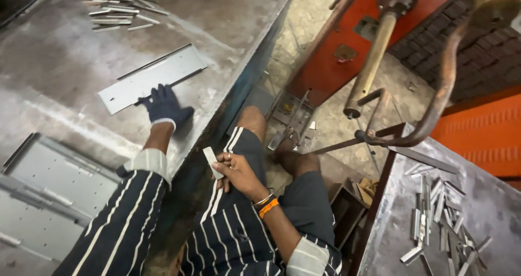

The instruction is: Spot welding small metal brackets onto a larger rectangular metal base plate using an industrial welding machine.

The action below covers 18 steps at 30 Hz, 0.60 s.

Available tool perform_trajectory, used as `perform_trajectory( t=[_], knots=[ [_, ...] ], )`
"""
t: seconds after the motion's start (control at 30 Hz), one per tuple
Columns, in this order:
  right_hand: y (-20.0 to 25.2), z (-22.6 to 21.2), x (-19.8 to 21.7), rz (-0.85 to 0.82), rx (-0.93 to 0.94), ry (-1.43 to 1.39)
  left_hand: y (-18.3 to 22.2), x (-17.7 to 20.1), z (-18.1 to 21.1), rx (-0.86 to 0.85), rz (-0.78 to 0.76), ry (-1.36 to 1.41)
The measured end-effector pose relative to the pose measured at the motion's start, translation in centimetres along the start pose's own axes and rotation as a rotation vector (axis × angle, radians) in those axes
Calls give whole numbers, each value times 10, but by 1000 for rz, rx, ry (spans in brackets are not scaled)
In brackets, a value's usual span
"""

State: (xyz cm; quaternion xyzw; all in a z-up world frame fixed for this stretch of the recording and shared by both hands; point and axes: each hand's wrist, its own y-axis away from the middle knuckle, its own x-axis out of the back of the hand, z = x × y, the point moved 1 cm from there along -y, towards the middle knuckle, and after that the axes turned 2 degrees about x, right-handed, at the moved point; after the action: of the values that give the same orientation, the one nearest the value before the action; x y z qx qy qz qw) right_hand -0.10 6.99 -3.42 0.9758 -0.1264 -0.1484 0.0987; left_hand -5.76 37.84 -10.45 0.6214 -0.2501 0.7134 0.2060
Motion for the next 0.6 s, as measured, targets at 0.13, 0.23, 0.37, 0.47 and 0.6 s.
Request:
perform_trajectory(
  t=[0.13, 0.23, 0.37, 0.47, 0.6],
  knots=[
    [-1, -1, 12, 24, 10, -78, 45, 57, 40, 55, -117, 2],
    [7, -6, 9, 1, 48, -139, 84, 70, 61, -39, 13, 18],
    [2, -5, 13, 17, 18, -185, 115, 10, 66, -5, 39, 78],
    [3, 0, 13, 17, 31, -200, 111, 3, 70, -36, -9, 193],
    [8, -2, 16, 15, 72, -167, 74, 20, 75, -81, -114, 239]
  ],
)
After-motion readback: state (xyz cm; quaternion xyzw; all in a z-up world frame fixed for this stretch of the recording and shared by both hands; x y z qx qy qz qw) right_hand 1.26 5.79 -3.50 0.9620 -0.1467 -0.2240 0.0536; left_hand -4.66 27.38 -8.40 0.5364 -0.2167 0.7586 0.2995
